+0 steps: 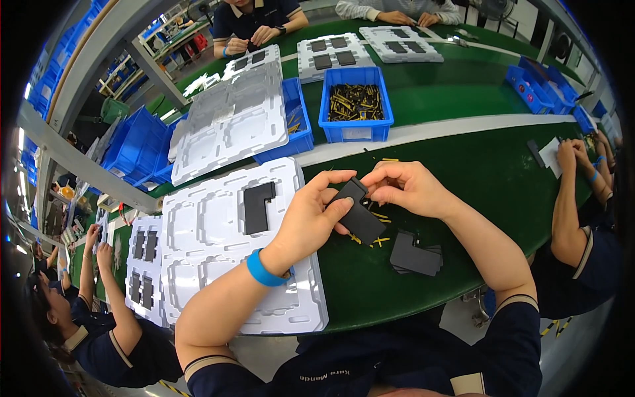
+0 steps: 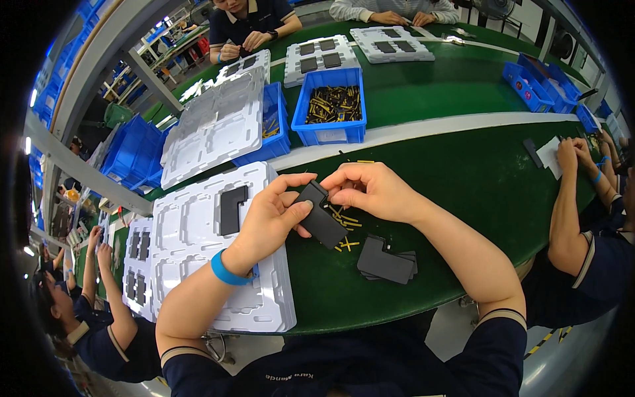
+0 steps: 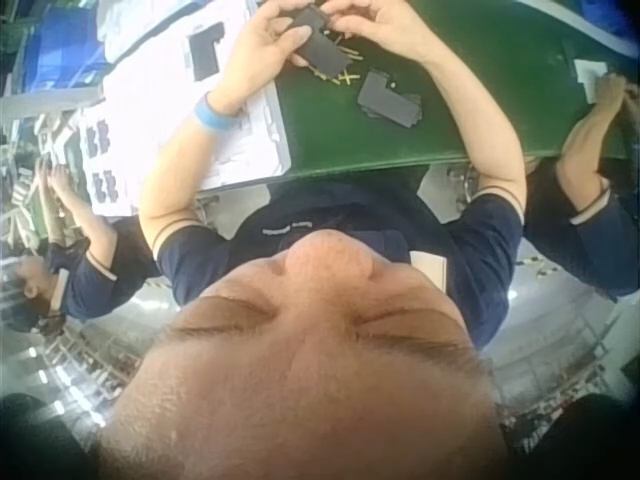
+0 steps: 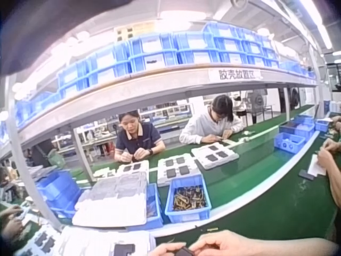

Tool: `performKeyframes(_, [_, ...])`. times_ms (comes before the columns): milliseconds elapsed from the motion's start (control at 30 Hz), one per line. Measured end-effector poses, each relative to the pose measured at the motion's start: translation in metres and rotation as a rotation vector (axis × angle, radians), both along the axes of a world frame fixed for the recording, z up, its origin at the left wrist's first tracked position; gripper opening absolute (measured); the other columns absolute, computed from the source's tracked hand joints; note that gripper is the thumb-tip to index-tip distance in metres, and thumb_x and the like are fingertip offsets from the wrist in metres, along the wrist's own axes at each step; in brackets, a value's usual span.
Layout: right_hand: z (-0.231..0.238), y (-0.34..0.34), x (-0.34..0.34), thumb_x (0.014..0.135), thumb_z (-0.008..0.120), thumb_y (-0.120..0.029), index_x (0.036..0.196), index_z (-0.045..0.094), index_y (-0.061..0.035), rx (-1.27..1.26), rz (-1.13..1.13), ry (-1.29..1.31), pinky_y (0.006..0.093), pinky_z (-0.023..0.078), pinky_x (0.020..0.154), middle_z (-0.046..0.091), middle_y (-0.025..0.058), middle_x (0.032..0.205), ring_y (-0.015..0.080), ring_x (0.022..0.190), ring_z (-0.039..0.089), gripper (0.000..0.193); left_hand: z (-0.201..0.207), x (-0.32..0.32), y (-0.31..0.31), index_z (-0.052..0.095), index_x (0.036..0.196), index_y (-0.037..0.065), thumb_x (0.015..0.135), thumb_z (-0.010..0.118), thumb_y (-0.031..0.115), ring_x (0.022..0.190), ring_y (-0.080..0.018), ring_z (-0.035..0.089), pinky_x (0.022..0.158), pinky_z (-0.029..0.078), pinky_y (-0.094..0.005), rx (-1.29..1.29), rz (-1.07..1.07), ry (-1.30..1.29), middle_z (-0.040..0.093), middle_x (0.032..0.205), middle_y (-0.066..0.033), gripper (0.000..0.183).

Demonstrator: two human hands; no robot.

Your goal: The person assembles small electronic components and yellow wires by hand, taking them from a component tray and fitting them into a plastic casing.

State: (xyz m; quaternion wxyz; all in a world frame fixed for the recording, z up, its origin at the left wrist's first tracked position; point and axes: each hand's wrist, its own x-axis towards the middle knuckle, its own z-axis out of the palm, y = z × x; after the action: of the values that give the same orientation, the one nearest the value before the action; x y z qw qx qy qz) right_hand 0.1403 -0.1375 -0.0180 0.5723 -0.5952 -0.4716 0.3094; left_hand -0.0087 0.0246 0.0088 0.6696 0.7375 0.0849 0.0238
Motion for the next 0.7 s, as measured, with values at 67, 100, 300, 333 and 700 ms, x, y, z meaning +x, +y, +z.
performKeyframes(67, [-0.001,0.000,-0.001,0.085,0.063,-0.004,0.101,0.067,-0.0039,0.052,-0.021,-0.093,0.0226,0.046,0.066,0.063,0.0021,0.082,0.0075,0.073,0.058,0.016,0.000,0.001,0.000,0.043,0.131,0.001,0.092,0.052,0.002,0.075,-0.0114,0.061,0.059,0.053,-0.0221,-0.027,-0.009,0.005,0.065,0.092,-0.0090,0.040])
performKeyframes(100, [0.001,0.000,-0.002,0.083,0.065,-0.004,0.097,0.068,-0.0039,0.080,-0.048,-0.128,0.0233,0.046,0.065,0.063,0.0029,0.081,0.0085,0.073,0.058,0.014,0.001,0.001,0.000,0.045,0.131,0.002,0.092,0.053,0.002,0.072,-0.0109,0.061,0.058,0.053,-0.0220,-0.046,-0.006,0.017,0.065,0.089,-0.0082,0.040])
performKeyframes(300, [-0.001,0.001,-0.004,0.080,0.069,-0.006,0.088,0.069,-0.0028,0.234,-0.175,-0.444,0.0264,0.044,0.061,0.062,0.0060,0.074,0.0140,0.068,0.058,0.009,0.002,0.002,0.002,0.047,0.131,0.002,0.092,0.054,0.003,0.068,-0.0097,0.061,0.057,0.052,-0.0217,-0.099,-0.045,0.058,0.066,0.086,-0.0076,0.040])
performKeyframes(333, [-0.002,0.002,-0.005,0.080,0.069,-0.006,0.088,0.069,-0.0028,0.266,-0.193,-0.513,0.0269,0.045,0.060,0.061,0.0066,0.073,0.0156,0.066,0.058,0.009,0.002,0.001,0.004,0.047,0.132,0.002,0.092,0.054,0.003,0.067,-0.0095,0.061,0.057,0.052,-0.0217,-0.109,-0.061,0.076,0.066,0.085,-0.0075,0.040])
performKeyframes(700, [-0.023,0.001,0.037,0.078,0.070,-0.006,0.094,0.069,-0.0054,-0.102,-0.170,-0.520,0.0292,0.046,0.067,0.059,0.0044,0.086,0.0155,0.072,0.058,0.016,0.047,-0.006,0.035,0.044,0.136,0.007,0.092,0.050,0.002,0.085,-0.0100,0.060,0.067,0.053,-0.0228,-0.077,0.008,-0.020,0.063,0.106,-0.0062,0.045])
